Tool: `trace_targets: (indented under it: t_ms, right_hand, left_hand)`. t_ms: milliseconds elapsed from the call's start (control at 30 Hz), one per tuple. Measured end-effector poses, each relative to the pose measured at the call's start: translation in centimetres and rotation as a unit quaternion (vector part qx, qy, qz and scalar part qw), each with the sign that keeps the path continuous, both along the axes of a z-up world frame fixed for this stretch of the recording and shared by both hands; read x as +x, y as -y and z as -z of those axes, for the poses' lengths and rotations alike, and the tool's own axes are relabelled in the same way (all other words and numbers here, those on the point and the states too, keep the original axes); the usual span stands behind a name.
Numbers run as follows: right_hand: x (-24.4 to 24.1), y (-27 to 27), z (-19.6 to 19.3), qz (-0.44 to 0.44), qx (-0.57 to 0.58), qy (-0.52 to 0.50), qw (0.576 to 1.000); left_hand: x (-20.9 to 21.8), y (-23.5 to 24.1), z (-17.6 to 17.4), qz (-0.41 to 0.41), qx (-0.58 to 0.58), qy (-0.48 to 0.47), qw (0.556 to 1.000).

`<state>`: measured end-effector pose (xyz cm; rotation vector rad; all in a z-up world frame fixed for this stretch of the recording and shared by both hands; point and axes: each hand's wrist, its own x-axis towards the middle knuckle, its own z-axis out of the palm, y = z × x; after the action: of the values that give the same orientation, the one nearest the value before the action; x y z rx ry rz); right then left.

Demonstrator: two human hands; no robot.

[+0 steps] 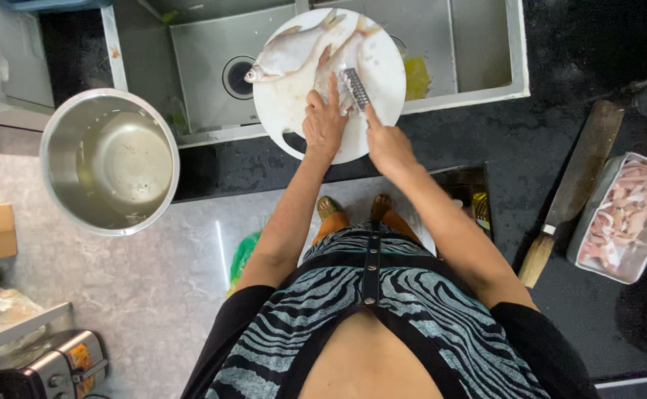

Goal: The person removes two whole fish from a plastic bag and places them on a cutting board. They then use a metal fish scaler to scrape the scales off both fish over the sink.

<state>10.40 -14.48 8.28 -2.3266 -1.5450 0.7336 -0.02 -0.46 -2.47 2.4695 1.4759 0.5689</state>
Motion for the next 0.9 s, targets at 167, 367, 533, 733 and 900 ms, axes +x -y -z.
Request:
trace_targets:
  t_ms: [167,367,533,733,900]
  right_hand:
    - [-0.3,0.9,-1.6,-0.032,-0.005,0.017,0.999]
    - [0.6,-2.7,-2.1,0.033,-0.094,-0.035,0.994]
    - [-2.1,1.0,0.7,-0.024,0.046,0.000,0.999]
    - [0.9,-1.2,0.5,0.009,-0.001,-0.030,0.999]
    - [-0.8,-3.7,1.5,-0.039,0.031,0.022,0.999]
  left_hand:
    - [0.3,-0.9,-0.7,-0.010,-0.007,-0.016,1.000]
    - [-1.5,-1.5,-1.9,0.067,-0.062,0.056,0.994]
    - [-2.1,-0.7,-1.6,0.023,-0.016,0.038,0.999]
    - [-1.6,-0.4,-1.2,0.021,0.011,0.014,1.000]
    - [-1.0,-0.7,-1.1,0.004,-0.029,0.010,1.000]
